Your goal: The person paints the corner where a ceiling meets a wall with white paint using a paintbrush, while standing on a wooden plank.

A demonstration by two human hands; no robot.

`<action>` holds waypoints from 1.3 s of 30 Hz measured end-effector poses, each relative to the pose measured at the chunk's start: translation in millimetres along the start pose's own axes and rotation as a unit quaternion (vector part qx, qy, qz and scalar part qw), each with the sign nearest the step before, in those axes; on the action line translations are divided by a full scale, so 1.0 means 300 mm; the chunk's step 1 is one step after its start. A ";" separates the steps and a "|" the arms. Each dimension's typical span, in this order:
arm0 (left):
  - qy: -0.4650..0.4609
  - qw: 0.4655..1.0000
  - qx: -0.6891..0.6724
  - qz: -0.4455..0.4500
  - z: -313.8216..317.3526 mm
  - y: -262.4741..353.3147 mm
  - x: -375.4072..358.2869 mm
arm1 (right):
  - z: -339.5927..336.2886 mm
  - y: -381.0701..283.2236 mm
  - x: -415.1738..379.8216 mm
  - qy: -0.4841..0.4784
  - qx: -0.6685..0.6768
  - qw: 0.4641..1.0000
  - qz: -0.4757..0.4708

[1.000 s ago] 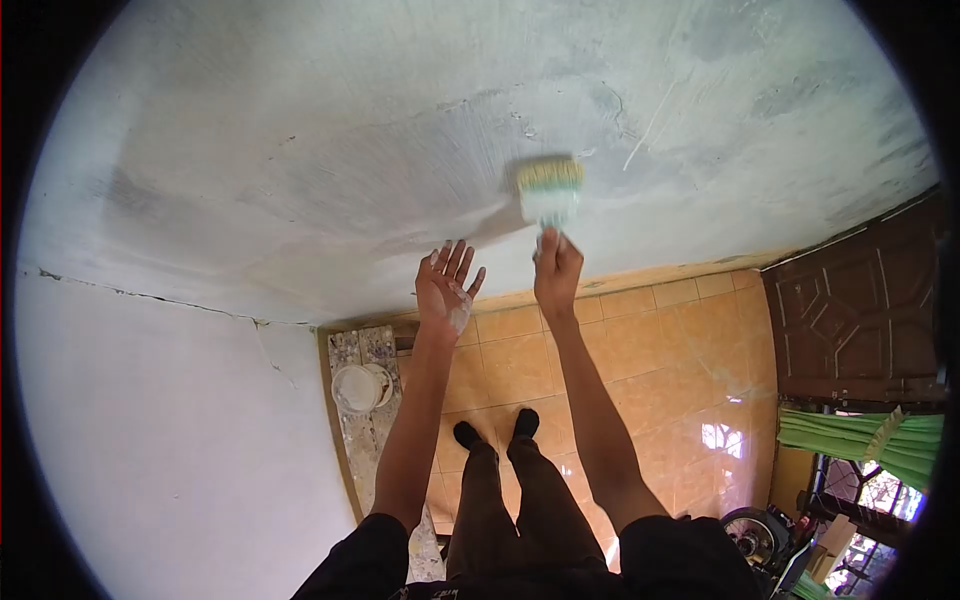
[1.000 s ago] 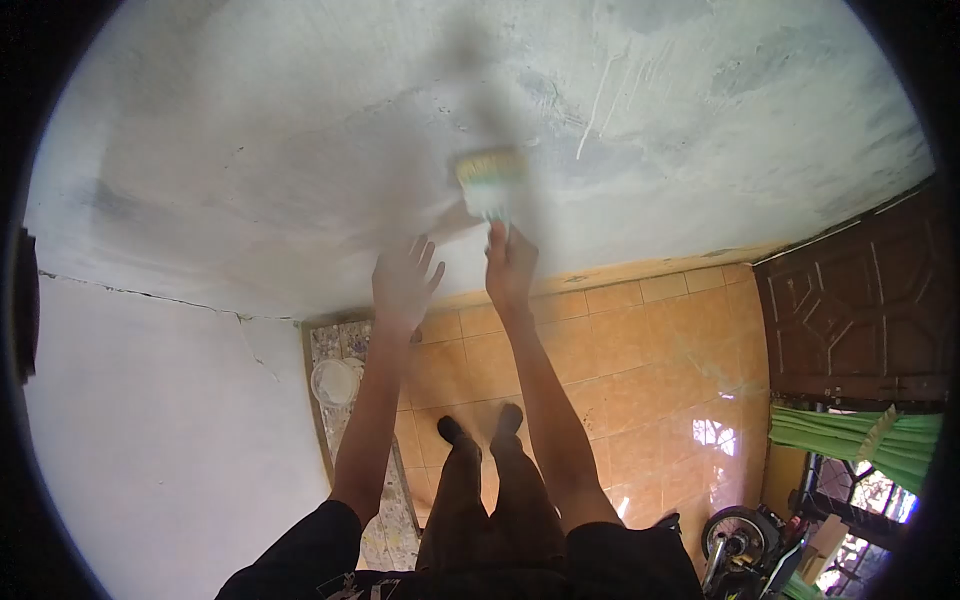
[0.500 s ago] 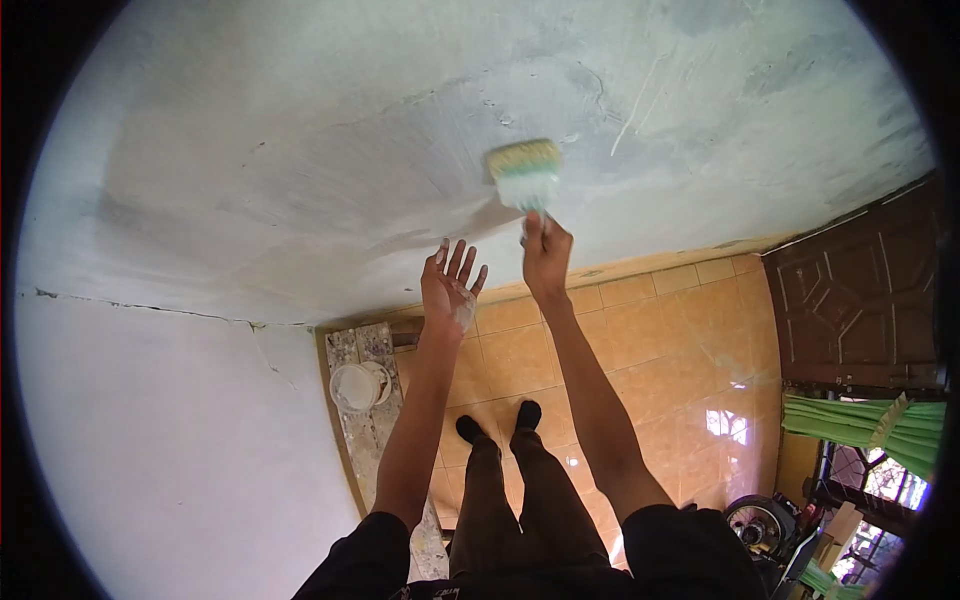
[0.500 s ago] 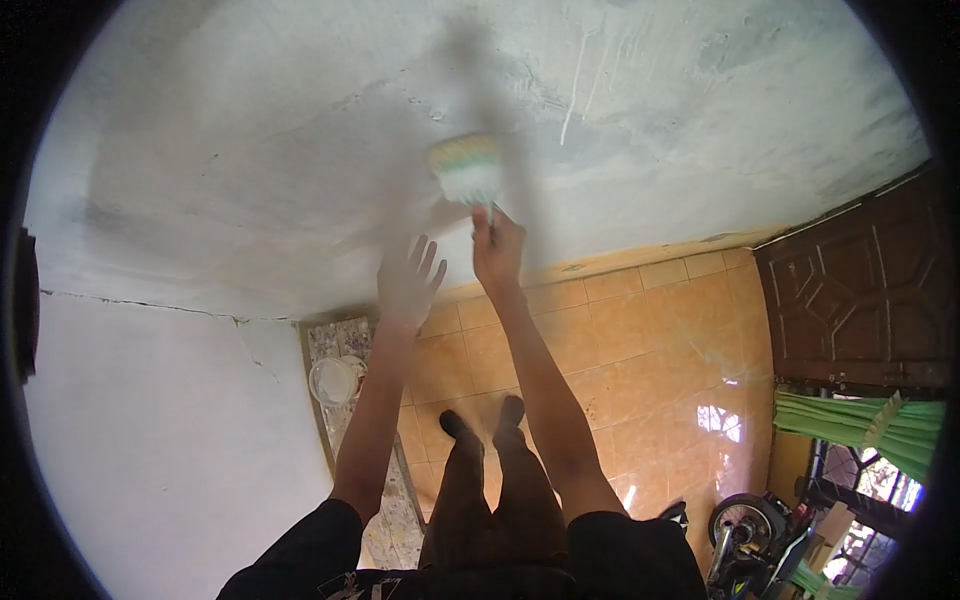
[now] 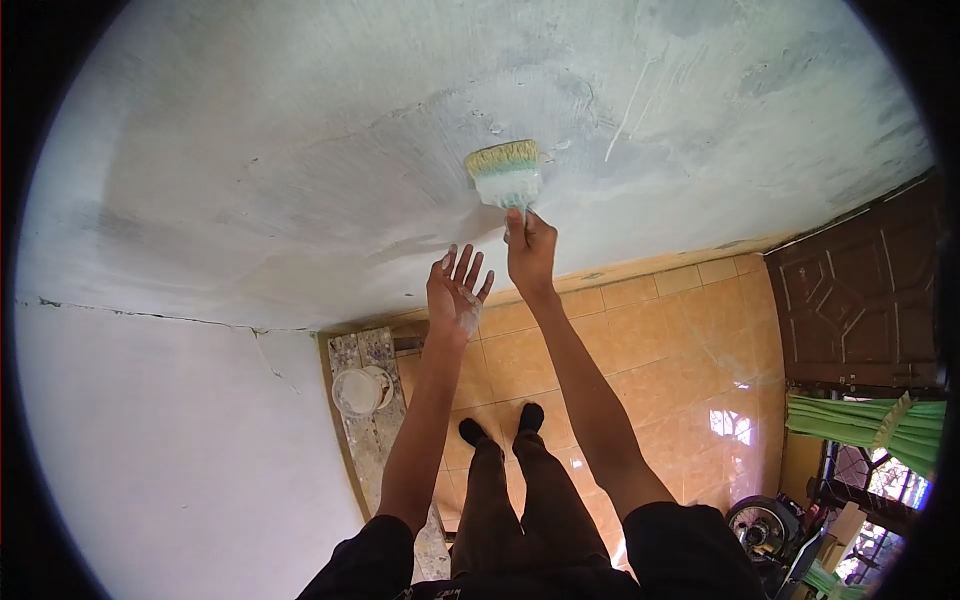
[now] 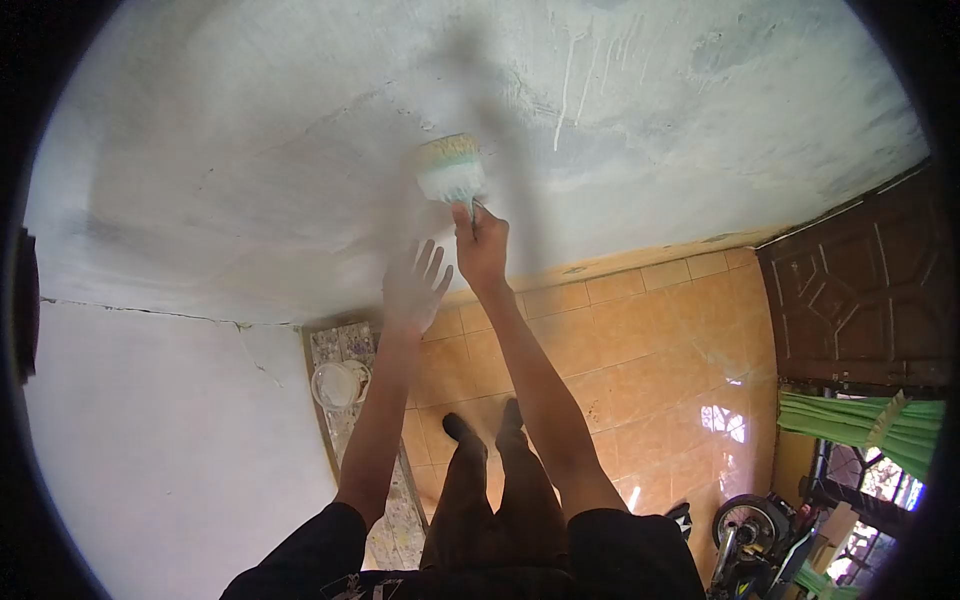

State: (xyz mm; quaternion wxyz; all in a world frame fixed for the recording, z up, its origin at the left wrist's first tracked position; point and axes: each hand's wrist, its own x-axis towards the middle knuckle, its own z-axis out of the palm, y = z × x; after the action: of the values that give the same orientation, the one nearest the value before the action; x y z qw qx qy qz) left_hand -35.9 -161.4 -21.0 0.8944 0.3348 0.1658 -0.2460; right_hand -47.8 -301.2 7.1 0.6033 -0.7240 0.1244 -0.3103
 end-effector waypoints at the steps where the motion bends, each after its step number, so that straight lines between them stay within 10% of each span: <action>1: 0.002 1.000 -0.004 -0.002 0.004 -0.001 -0.002 | 0.018 0.037 0.005 0.000 -0.001 1.000 -0.006; 7: -0.002 1.000 0.001 0.000 0.021 0.017 -0.002 | -0.066 0.222 -0.236 0.016 0.074 0.989 0.126; 10: -0.017 1.000 0.000 0.008 0.002 0.016 -0.007 | -0.164 -0.036 -0.237 -0.017 0.174 0.973 0.154; 17: -0.002 1.000 -0.018 -0.021 0.017 -0.045 0.005 | -0.149 -0.305 -0.034 -0.076 0.161 0.984 -0.002; 31: -0.017 0.999 0.003 -0.031 0.034 -0.033 0.009 | -0.063 -0.296 0.152 -0.075 0.123 0.989 -0.020; 39: -0.032 0.999 0.015 -0.029 0.040 0.010 0.013 | -0.116 -0.122 -0.053 -0.063 0.173 0.974 0.129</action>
State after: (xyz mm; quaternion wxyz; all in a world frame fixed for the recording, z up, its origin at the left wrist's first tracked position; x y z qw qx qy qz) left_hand -29.3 -168.8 -12.5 0.8867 0.3352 0.1433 -0.2845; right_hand -88.3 -311.2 40.0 0.7611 -0.6046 0.1228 -0.2005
